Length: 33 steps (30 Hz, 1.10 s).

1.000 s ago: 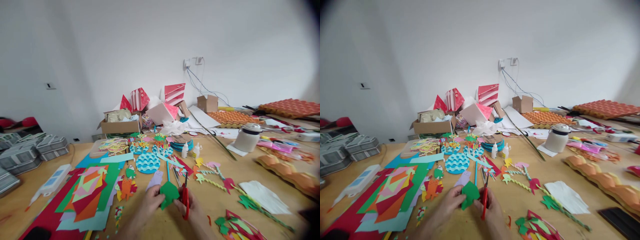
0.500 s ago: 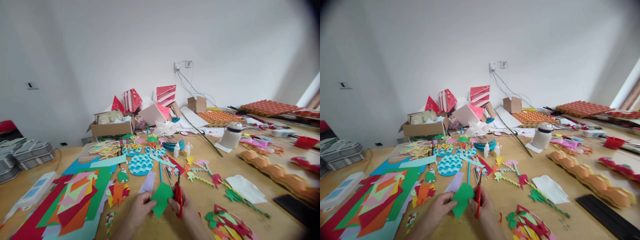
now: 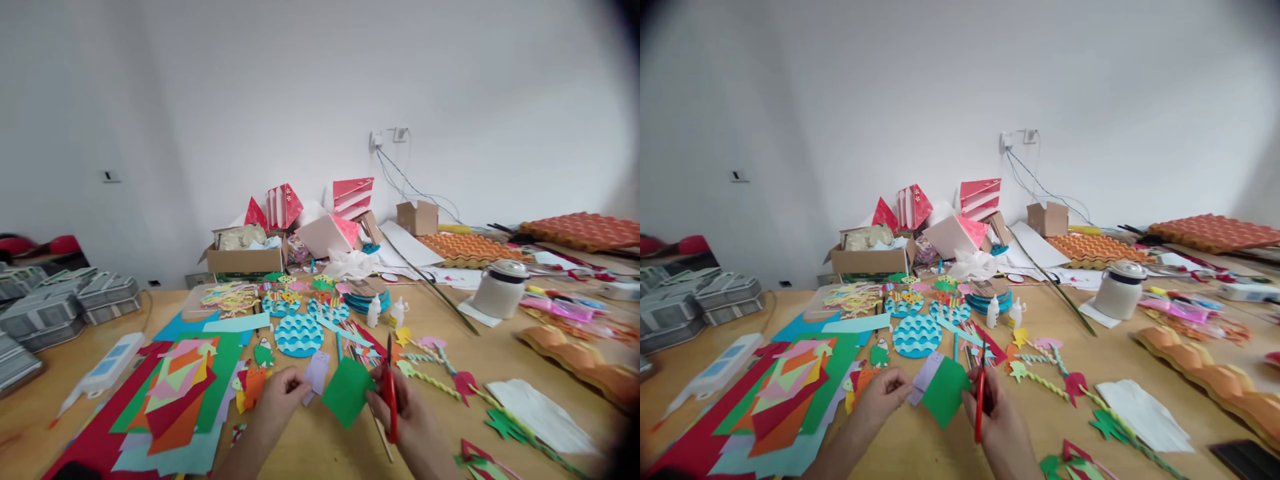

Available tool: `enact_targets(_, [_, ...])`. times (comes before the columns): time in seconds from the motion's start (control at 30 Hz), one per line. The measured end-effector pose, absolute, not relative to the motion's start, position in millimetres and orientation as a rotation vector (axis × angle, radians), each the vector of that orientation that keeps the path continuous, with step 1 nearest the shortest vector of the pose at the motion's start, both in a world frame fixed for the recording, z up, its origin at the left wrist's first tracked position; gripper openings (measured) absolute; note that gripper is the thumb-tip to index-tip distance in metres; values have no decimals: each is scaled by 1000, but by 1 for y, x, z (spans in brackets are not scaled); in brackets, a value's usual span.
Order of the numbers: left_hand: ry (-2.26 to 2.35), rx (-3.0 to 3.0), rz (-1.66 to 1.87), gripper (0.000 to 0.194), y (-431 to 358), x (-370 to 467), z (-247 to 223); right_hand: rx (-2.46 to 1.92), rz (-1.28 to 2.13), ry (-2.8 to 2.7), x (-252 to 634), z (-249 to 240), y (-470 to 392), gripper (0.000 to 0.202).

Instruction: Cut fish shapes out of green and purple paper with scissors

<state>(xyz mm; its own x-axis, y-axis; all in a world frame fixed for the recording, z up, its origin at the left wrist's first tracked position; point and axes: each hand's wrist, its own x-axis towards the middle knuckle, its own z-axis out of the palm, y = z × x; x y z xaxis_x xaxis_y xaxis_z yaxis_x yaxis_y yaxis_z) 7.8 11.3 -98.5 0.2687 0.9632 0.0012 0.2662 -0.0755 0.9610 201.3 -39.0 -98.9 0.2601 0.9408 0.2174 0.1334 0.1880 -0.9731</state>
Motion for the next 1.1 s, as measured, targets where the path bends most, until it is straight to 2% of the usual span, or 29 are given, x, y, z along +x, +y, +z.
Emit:
enact_targets(0.13, [1244,1855,1086,14,-8,18,-78,-1399,536,-1450,197,-65,-34,15])
enact_targets(0.23, [1203,2118,1117,62,-18,33,-75,-1396,419,-1524,184,-53,-29,13])
enact_targets(0.3, [1210,2158,1106,69,-15,41,-75,-1394,418,-1531,173,-48,-26,13])
enact_targets(0.37, [1173,2142,1161,58,-8,45,-73,-1406,435,-1530,163,-45,-24,11])
enact_targets(0.43, [1096,2081,1215,37,3,44,-68,-1392,451,-1536,157,-40,-23,6])
enact_targets(0.53, [1074,1664,1265,16,16,40,-61,-1275,494,-1519,158,-32,-22,9])
enact_targets(0.67, [1000,1218,1284,20,24,38,-52,-1217,477,-1393,170,-30,-16,13])
enact_targets(0.77, [825,1046,1306,21,22,40,-45,-1181,598,-1370,174,-35,-10,17])
enact_targets(0.93, [747,1054,1270,24,16,43,-37,-1066,788,-1203,166,-43,-4,28])
enact_targets(1.1, [754,1203,1149,34,18,36,-33,-1043,862,-1146,166,-40,-7,27])
